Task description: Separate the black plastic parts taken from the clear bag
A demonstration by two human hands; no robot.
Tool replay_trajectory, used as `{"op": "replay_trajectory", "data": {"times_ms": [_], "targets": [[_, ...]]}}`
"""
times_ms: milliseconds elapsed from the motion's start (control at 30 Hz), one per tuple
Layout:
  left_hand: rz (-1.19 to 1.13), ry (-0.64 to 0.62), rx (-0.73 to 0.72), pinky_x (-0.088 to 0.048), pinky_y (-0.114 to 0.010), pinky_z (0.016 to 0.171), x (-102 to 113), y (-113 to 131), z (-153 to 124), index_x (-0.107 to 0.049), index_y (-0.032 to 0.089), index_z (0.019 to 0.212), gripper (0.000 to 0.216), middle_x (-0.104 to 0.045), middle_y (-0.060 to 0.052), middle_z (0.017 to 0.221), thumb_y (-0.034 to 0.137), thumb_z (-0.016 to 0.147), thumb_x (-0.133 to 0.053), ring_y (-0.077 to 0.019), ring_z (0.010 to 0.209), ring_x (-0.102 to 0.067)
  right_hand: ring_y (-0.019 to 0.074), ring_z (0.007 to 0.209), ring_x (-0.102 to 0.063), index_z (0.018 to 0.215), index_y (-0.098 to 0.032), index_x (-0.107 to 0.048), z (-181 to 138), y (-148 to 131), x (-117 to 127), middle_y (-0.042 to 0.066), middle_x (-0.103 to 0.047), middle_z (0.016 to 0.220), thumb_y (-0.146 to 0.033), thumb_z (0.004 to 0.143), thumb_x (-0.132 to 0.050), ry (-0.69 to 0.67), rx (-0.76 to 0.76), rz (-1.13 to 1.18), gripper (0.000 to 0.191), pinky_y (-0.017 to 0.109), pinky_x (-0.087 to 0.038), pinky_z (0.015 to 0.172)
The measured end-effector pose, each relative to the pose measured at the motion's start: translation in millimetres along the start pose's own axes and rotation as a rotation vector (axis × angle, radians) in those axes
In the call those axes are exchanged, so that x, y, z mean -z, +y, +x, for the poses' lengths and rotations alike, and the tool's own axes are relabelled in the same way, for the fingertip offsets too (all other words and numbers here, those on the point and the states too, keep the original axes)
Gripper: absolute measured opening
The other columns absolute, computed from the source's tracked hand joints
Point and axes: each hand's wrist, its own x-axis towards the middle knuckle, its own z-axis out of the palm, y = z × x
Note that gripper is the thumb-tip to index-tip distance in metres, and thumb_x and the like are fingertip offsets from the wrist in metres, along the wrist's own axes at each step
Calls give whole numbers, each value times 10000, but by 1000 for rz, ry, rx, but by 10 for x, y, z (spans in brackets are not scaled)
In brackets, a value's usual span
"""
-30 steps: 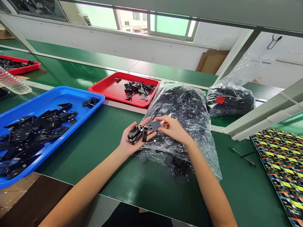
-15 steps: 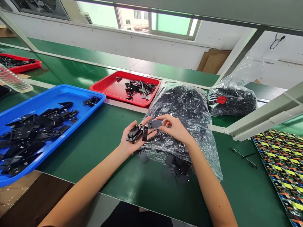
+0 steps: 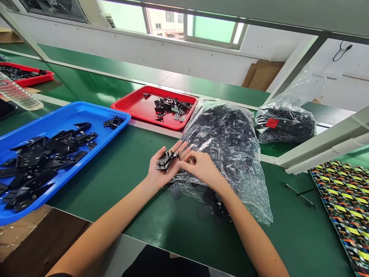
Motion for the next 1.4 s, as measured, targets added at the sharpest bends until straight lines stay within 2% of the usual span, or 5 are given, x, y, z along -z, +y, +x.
{"op": "replay_trajectory", "data": {"times_ms": [500, 900, 1133, 1300, 1400], "targets": [[1, -10, 2, -416, -406, 1078, -65, 19, -27, -332, 81, 1458, 606, -488, -161, 1419, 349, 917, -387, -291, 1295, -489, 103, 484, -394, 598, -188, -520, 129, 320, 52, -22, -477, 570, -525, 838, -592, -13, -93, 320, 420, 255, -320, 506], [-3, -56, 42, -405, -406, 1089, 2, 36, -22, -373, 128, 1443, 566, -483, -113, 1436, 352, 923, -397, -270, 1289, -498, 150, 587, -491, 967, -195, -674, 97, 226, 35, 19, -618, 745, -392, 871, -538, 313, 132, 93, 258, 277, -372, 577], [-13, -92, -4, -430, -398, 1073, -1, 44, -5, -405, 111, 1422, 551, -482, -121, 1435, 331, 917, -401, -279, 1287, -500, 133, 519, -362, 1303, -245, -586, 30, 188, 166, -35, -547, 614, -289, 893, -504, -83, 250, -209, 420, 260, -322, 553], [-18, -61, -25, -424, -427, 1078, -32, 44, -13, -377, 98, 1436, 573, -510, -134, 1407, 334, 915, -394, -294, 1279, -505, 147, 600, -481, 862, -191, -713, 7, 143, 235, 20, -651, 750, -330, 888, -514, -170, 237, -166, 244, 266, -352, 582], [-14, -56, -16, -403, -423, 1097, -43, 48, -22, -363, 116, 1448, 572, -529, -124, 1391, 334, 919, -387, -278, 1280, -508, 152, 609, -474, 759, -188, -647, 15, 134, 252, 13, -607, 695, -384, 875, -542, -6, 202, -125, 251, 270, -342, 582]]}}
